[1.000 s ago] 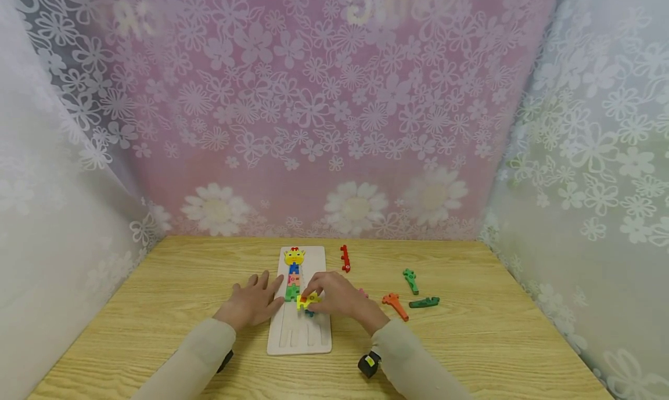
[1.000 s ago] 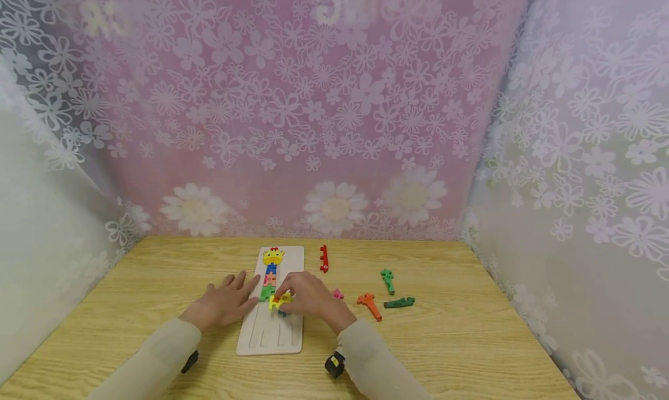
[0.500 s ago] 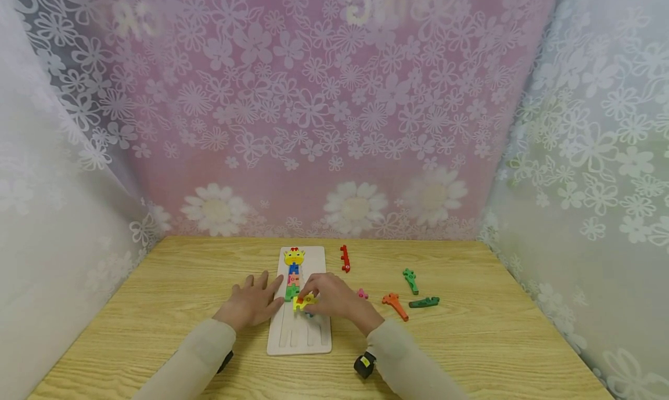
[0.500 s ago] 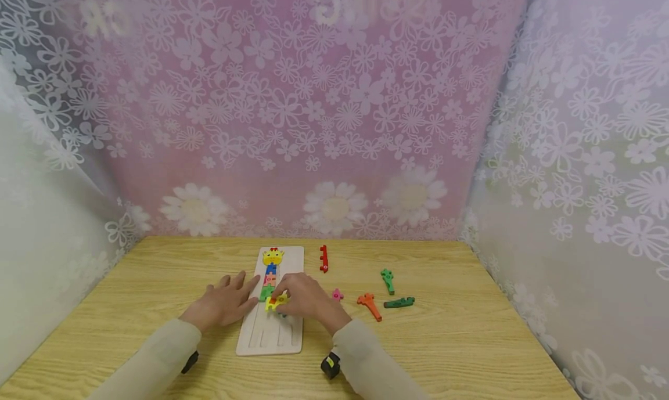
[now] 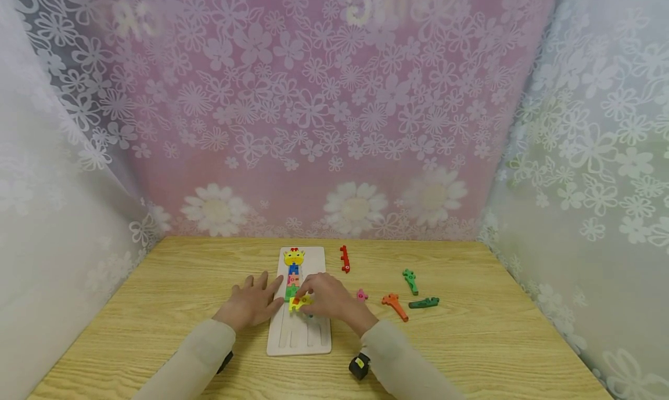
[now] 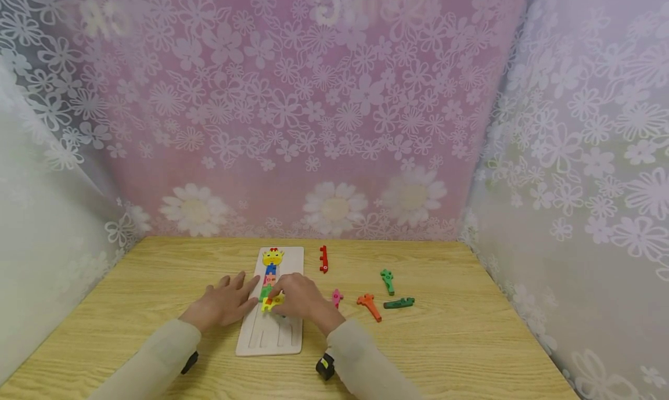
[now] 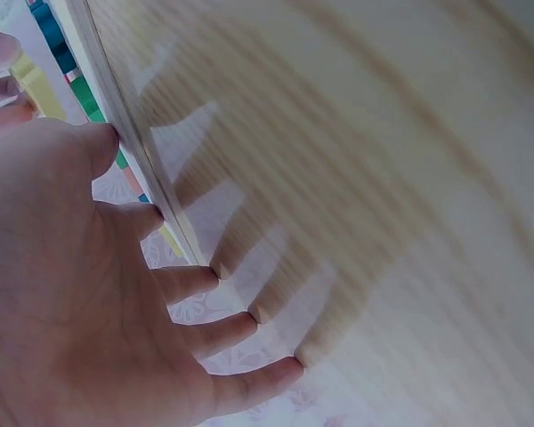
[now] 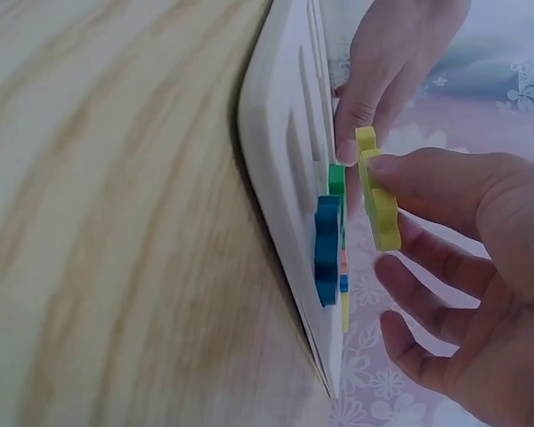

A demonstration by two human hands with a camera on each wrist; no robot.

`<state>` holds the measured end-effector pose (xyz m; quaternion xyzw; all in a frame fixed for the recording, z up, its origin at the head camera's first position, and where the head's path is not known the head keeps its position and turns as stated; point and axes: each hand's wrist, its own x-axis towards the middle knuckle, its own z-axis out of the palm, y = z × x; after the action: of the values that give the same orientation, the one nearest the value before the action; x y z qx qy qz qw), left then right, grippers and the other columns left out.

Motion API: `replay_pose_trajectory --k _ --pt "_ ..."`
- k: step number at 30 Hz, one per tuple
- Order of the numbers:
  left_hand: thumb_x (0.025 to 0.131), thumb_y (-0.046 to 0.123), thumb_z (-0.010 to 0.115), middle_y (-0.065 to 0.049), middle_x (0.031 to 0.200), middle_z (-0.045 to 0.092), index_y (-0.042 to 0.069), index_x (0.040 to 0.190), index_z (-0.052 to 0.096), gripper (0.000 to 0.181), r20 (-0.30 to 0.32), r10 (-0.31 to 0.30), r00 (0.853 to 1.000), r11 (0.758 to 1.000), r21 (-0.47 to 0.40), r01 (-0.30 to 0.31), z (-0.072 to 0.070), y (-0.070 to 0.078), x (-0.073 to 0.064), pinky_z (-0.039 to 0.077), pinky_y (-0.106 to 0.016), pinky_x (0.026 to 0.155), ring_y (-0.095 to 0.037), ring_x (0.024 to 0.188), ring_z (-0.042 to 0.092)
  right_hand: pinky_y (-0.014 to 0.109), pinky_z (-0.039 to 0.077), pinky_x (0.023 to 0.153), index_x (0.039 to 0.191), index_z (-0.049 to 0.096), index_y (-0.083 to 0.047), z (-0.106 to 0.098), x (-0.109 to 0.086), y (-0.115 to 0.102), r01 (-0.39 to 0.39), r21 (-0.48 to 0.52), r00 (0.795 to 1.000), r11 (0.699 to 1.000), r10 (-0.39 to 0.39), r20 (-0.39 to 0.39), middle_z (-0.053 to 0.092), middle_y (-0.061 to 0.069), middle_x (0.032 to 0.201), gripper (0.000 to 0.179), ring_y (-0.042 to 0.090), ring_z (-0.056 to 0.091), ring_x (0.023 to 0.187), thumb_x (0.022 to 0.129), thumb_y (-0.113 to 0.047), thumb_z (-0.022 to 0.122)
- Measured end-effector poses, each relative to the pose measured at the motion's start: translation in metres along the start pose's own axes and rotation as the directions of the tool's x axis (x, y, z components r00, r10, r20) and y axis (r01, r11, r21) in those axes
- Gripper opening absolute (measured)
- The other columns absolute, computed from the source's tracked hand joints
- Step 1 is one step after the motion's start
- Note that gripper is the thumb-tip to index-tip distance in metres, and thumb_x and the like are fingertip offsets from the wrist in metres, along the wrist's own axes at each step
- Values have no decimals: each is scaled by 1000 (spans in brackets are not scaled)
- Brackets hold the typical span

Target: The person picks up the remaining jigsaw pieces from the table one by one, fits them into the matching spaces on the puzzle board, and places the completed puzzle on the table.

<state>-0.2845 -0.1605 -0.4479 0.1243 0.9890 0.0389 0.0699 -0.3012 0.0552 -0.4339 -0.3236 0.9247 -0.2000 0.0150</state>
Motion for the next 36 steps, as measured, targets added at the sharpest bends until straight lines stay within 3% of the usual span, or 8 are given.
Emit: replay_pose_trajectory --k 5,12,36 --pt "108 51 42 -22 166 33 21 162 35 62 -3 2 1000 1000 -3 -2 -1 0 0 32 -79 109 -55 146 37 21 48 81 102 85 -20 3 1 -3 11 -39 1000 999 -12 -23 79 -7 106 20 11 61 96 84 -28 87" --pt "108 50 42 -23 166 32 21 163 35 62 2 2 1000 1000 -11 -2 -2 1 -1 31 -80 109 -56 146 36 18 42 73 100 85 -19 7 3 -2 25 -47 999 999 -26 -33 80 -7 104 18 5 52 86 84 -29 87" --pt "108 50 42 -23 166 33 21 162 35 62 0 -3 1000 1000 -7 3 -4 3 -2 32 -79 109 -56 146 37 20 40 74 98 85 -23 11 7 -11 -40 -68 999 997 38 -28 77 -9 103 19 6 48 83 82 -32 89"
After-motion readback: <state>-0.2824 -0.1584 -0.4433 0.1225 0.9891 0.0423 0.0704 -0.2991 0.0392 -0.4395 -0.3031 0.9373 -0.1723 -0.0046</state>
